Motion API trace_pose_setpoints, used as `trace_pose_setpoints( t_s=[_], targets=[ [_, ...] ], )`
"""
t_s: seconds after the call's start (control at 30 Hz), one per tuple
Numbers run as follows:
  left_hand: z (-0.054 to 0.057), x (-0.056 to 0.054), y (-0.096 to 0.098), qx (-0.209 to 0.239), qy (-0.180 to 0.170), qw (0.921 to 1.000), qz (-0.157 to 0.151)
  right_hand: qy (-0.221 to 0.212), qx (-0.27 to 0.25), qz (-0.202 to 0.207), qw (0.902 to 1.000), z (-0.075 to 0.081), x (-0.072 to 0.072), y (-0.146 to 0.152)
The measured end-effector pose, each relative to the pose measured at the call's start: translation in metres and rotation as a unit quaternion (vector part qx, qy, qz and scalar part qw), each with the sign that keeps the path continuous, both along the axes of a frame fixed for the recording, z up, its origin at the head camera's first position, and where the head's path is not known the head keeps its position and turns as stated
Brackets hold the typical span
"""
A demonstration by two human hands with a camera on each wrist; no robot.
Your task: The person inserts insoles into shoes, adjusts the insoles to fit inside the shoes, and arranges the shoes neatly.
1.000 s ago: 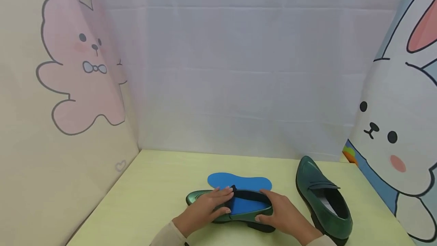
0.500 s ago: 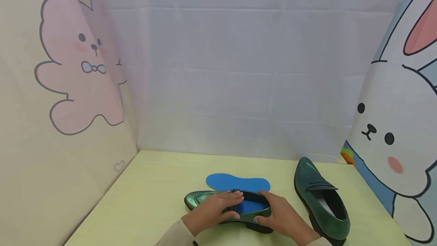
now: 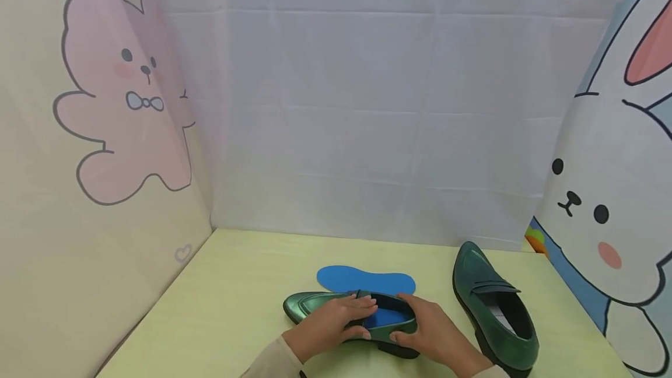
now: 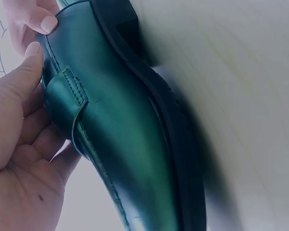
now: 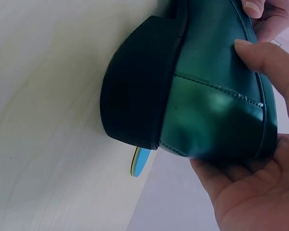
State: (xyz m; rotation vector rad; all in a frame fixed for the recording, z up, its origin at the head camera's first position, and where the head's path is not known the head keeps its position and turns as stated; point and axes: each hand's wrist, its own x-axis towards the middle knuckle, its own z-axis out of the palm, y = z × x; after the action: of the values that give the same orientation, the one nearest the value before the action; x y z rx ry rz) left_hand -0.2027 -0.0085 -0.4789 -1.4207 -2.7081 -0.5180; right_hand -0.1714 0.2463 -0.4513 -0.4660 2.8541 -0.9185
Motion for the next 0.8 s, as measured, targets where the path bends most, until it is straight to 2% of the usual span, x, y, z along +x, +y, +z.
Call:
trace_pose_setpoints(
  t_s=[0.17, 0.3, 0.4, 0.5, 0.6, 0.67, 0.8],
  targets=[
    [-0.001, 0.002, -0.003, 0.014, -0.007, 0.9999, -0.002, 0.005, 0.0, 0.001, 1.0, -0.001, 0.001, 0.0],
    [-0.002, -0.005, -0.015, 0.023, -0.037, 0.9991, -0.003, 0.012, 0.001, 0.006, 0.9999, -0.002, 0.0, 0.0],
    [-0.001, -0.011, -0.028, 0.0, -0.065, 0.9976, 0.024, 0.002, 0.006, 0.007, 1.0, 0.0, 0.0, 0.0],
    [-0.001, -0.018, -0.037, -0.024, -0.103, 0.9928, 0.056, -0.014, 0.008, 0.006, 0.9999, 0.002, -0.001, 0.0],
    [-0.002, -0.022, -0.041, -0.021, -0.144, 0.9868, 0.071, -0.026, 0.008, 0.01, 0.9996, 0.003, -0.001, 0.0],
    [-0.002, -0.022, -0.041, -0.012, -0.153, 0.9857, 0.071, -0.026, 0.008, 0.012, 0.9996, 0.004, 0.0, 0.0],
    [-0.003, -0.023, -0.04, 0.003, -0.138, 0.9874, 0.077, -0.021, 0.01, 0.006, 0.9997, 0.005, 0.002, -0.001]
  ],
)
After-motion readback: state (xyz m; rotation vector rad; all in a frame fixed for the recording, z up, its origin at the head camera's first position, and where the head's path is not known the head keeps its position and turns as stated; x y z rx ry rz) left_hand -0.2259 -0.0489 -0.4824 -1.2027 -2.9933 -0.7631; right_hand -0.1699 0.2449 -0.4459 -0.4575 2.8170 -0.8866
